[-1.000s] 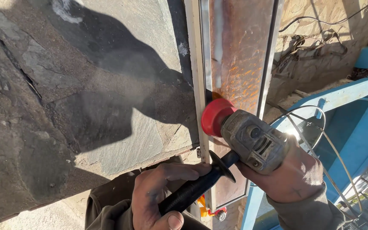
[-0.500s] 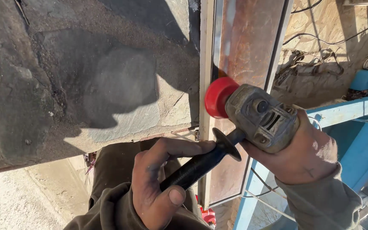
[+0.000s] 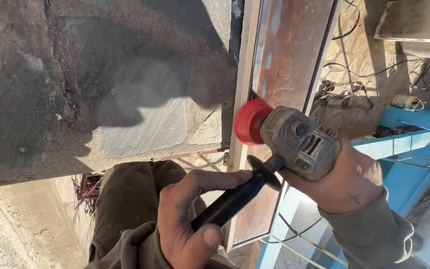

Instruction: Using an angle grinder to clean and smooth a metal window or door frame.

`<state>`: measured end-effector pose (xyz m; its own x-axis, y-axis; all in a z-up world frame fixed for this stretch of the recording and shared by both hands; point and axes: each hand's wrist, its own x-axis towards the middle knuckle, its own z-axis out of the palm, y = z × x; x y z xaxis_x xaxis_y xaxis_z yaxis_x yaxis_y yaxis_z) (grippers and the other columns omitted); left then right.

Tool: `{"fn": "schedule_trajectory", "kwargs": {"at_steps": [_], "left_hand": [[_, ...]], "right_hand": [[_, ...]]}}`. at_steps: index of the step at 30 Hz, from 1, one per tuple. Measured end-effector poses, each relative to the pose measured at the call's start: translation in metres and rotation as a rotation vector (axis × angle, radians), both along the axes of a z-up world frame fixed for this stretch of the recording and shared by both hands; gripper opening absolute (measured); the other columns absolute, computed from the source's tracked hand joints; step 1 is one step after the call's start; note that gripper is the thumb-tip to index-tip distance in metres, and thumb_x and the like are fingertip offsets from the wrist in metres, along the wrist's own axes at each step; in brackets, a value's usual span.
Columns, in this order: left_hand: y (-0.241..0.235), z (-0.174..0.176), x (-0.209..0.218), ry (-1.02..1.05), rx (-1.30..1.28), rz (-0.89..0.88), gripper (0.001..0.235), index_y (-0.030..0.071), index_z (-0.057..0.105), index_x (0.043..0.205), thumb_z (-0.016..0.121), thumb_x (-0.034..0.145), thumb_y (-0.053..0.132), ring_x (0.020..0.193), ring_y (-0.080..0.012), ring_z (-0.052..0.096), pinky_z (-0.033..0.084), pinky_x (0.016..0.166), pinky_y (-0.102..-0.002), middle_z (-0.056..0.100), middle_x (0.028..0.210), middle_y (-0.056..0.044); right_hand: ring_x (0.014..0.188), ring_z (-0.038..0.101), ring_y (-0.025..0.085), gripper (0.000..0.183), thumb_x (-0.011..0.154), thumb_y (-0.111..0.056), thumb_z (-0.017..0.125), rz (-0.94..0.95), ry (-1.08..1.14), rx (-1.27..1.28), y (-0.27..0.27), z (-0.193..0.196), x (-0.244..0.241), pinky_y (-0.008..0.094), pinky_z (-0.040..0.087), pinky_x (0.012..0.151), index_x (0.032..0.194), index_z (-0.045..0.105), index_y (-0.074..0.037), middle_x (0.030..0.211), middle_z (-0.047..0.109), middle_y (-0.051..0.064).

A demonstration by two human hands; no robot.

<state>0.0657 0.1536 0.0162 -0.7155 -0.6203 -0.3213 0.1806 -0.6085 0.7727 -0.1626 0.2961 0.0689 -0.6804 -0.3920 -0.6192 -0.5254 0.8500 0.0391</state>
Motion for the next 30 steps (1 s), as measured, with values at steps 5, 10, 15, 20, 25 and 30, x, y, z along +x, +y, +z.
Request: {"fn": "schedule_trajectory", "kwargs": {"at_steps": [5, 10, 15, 20, 25, 30], "left_hand": [[0.011, -0.01, 0.006, 0.022, 0.014, -0.136, 0.073, -0.01, 0.068, 0.116, 0.061, 0.097, 0.06, 0.103, -0.0309, 0.084, 0.066, 0.096, -0.038, 0.08, 0.117, -0.025], [-0.005, 0.0, -0.01, 0.025, -0.004, -0.173, 0.078, -0.009, 0.066, 0.12, 0.057, 0.095, 0.064, 0.104, -0.0295, 0.081, 0.061, 0.098, -0.038, 0.08, 0.112, -0.022], [0.001, 0.003, -0.003, -0.025, 0.004, -0.108, 0.076, -0.007, 0.066, 0.112, 0.058, 0.093, 0.067, 0.104, -0.0281, 0.081, 0.062, 0.096, -0.039, 0.079, 0.113, -0.022], [0.005, 0.003, 0.002, 0.01, 0.091, -0.095, 0.078, -0.01, 0.064, 0.114, 0.06, 0.093, 0.065, 0.107, -0.0313, 0.079, 0.06, 0.1, -0.042, 0.077, 0.112, -0.025], [0.001, 0.004, 0.0, 0.0, 0.039, -0.106, 0.078, -0.009, 0.065, 0.118, 0.059, 0.093, 0.065, 0.106, -0.0296, 0.082, 0.062, 0.1, -0.04, 0.08, 0.115, -0.024], [0.023, -0.002, 0.017, 0.02, 0.085, -0.05, 0.078, -0.012, 0.066, 0.121, 0.06, 0.097, 0.062, 0.11, -0.0337, 0.082, 0.06, 0.106, -0.042, 0.081, 0.118, -0.027]], "right_hand": [[0.095, 0.079, 0.019, 0.085, 0.055, -0.031, 0.095, -0.077, -0.093, -0.177, -0.023, 0.013, -0.002, 0.036, 0.062, 0.08, 0.127, 0.057, -0.005, 0.106, 0.078, 0.01], [0.099, 0.079, 0.019, 0.073, 0.063, -0.03, 0.091, -0.136, -0.163, -0.237, -0.018, 0.011, -0.011, 0.036, 0.063, 0.085, 0.126, 0.063, -0.005, 0.112, 0.08, 0.01], [0.101, 0.076, 0.022, 0.086, 0.057, -0.033, 0.097, -0.023, -0.098, -0.215, -0.005, 0.007, -0.003, 0.038, 0.06, 0.083, 0.129, 0.06, -0.003, 0.112, 0.077, 0.013], [0.092, 0.076, 0.025, 0.091, 0.058, -0.047, 0.103, 0.101, 0.098, -0.031, -0.03, 0.018, 0.001, 0.038, 0.061, 0.079, 0.123, 0.059, -0.002, 0.104, 0.078, 0.01], [0.095, 0.079, 0.021, 0.082, 0.059, -0.037, 0.095, 0.077, -0.037, -0.281, -0.029, 0.017, 0.003, 0.036, 0.062, 0.078, 0.124, 0.06, -0.002, 0.107, 0.078, 0.011], [0.095, 0.078, 0.022, 0.086, 0.057, -0.038, 0.096, 0.1, -0.037, -0.238, -0.015, 0.016, 0.012, 0.036, 0.062, 0.077, 0.126, 0.059, -0.002, 0.107, 0.078, 0.011]]}}
